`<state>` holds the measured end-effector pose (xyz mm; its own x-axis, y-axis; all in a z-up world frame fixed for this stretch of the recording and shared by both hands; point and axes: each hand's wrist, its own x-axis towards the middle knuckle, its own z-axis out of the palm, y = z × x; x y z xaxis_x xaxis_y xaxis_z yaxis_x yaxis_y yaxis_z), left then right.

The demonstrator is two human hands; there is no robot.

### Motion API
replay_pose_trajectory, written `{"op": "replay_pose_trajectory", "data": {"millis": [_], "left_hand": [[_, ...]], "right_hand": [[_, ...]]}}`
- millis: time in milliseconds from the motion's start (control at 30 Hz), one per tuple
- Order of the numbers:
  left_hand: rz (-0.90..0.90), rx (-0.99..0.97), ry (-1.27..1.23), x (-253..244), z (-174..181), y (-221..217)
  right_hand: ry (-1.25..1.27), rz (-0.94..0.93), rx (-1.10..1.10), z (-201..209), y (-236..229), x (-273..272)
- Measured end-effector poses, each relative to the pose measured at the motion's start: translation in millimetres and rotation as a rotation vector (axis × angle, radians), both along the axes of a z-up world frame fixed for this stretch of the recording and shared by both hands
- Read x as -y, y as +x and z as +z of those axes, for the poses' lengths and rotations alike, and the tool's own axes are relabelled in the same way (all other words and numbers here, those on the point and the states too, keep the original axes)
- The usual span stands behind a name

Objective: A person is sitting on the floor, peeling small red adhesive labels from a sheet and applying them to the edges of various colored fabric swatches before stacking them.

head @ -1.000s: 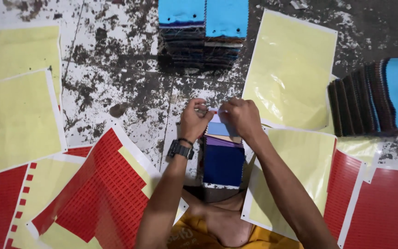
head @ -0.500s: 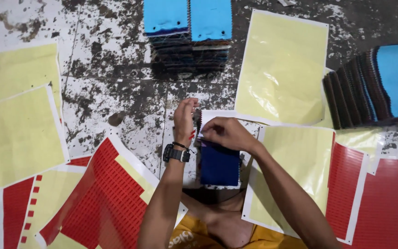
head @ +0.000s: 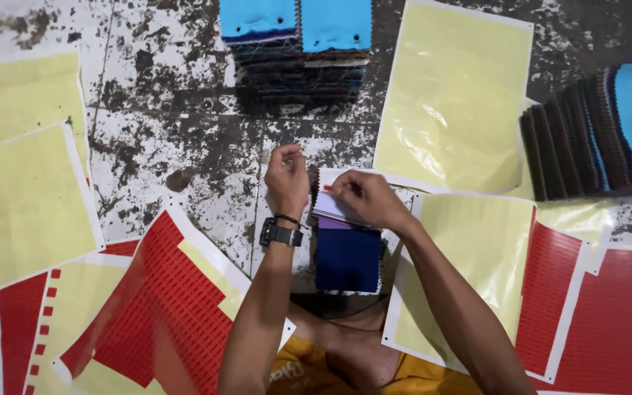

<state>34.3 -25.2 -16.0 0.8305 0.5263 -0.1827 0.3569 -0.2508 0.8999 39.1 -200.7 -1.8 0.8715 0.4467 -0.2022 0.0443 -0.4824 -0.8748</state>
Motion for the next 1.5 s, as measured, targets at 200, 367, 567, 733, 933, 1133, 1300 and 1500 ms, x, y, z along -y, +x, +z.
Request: {"op": "replay_pose_trajectory", "data": {"millis": [200, 367, 567, 733, 933, 1133, 1300, 1500], "left_hand": [[-0.225, -0.124, -0.132, -17, 2, -11], [-0.306, 0.005, -0.18, -12, -29, -8], [-0.319, -0.046, -0.119, -8, -53, 1], [-0.305, -0.048, -0.127, -6, -78, 9], [-0.286, -0.052, -0.133, -3, -58, 2], [-0.226, -0.009, -0.208, -15, -12, -22], [-0.15, 0.031, -0.321, -21, -31, -12], [-0.19, 0.222, -0.406, 2, -32, -1]], "right_hand": [[-0.159, -0.059, -0.027, -25, 25, -4], [-0.233, -0.045, -0.026, -24, 28, -12], [-0.417, -0.079, 0.011, -47, 31, -19], [-0.499, -0.105, 0.104, -50, 28, -10], [-0.539, 0.062, 0.688, -59, 32, 4], [-0.458, -0.067, 1.115, -53, 14, 0], [-0.206, 0.268, 0.426, 3, -6, 2], [0.081, 0.194, 0.084, 35, -10, -6]]}}
